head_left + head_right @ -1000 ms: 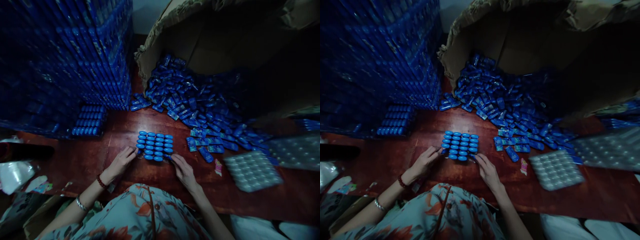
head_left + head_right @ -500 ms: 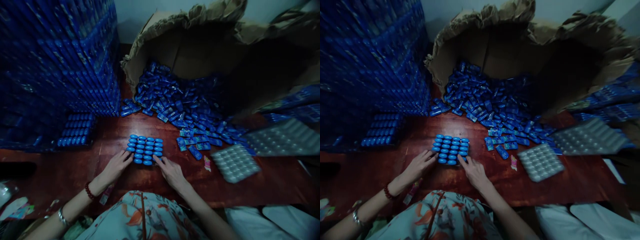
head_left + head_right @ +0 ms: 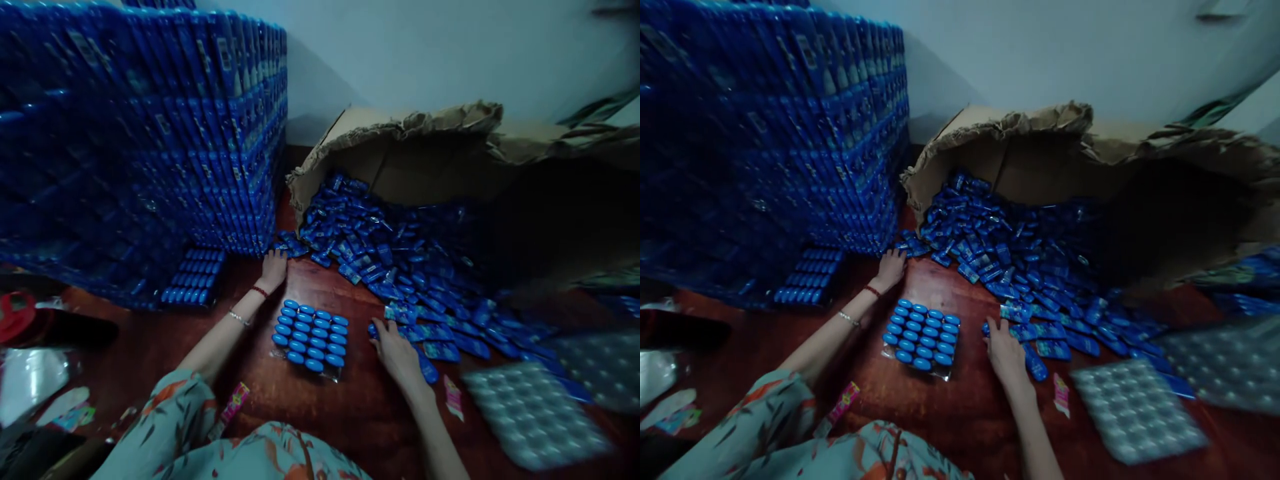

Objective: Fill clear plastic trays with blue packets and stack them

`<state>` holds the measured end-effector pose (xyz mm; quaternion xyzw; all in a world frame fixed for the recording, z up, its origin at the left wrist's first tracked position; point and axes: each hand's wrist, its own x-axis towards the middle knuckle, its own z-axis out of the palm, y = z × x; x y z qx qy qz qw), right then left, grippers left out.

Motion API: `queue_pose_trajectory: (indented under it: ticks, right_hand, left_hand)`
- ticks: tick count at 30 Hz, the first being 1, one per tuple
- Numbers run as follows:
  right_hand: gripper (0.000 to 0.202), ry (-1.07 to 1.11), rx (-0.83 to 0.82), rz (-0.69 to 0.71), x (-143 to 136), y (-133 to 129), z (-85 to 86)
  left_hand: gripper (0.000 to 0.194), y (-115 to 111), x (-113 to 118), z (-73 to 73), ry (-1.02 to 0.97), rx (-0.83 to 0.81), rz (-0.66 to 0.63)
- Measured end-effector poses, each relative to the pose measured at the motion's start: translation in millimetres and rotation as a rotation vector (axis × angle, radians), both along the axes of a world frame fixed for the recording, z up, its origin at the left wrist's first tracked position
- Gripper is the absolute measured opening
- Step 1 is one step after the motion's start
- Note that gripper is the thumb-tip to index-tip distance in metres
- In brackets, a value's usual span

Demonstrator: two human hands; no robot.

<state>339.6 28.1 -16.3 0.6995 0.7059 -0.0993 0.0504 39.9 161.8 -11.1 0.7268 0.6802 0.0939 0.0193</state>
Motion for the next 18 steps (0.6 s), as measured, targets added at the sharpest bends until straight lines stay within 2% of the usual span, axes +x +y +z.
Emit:
queue_pose_trajectory:
  ticks: [2,5,9,11,13,15,18]
  right_hand:
    - [0.037,0.077,-0.07,0.019,2,-9,-0.9]
    - [0.033,0.347,-0.103,-0.008,10,-37,-4.6]
    - [0.028,0.918,-0.121,-0.125,4,-82,-2.9]
    - [0.028,1.086,-0.027,-0.159,-11,-97,-3.3]
    - [0.025,1.084,0.173,-0.089,-26,-104,-9.0]
    - [0.024,0.986,0.378,0.08,-37,-107,-19.9]
    - [0.037,0.811,0.545,0.345,-41,-105,-35.2]
  left_hand:
    - [0.039,2,5,-8.2,0.009,-0.023,-0.003]
    - [0.043,-16,-4,-18.7,0.002,-0.072,-0.034]
    - [0.043,-72,-39,-26.1,-0.059,-0.122,-0.112]
    - [0.036,-106,-56,-28.0,-0.238,-0.08,-0.127]
    - [0.027,-141,-67,-28.4,-0.519,-0.016,-0.021]
    - [0.03,-173,-70,-26.7,-0.761,0.04,0.172]
    - [0.032,-211,-62,-21.2,-0.938,0.11,0.374]
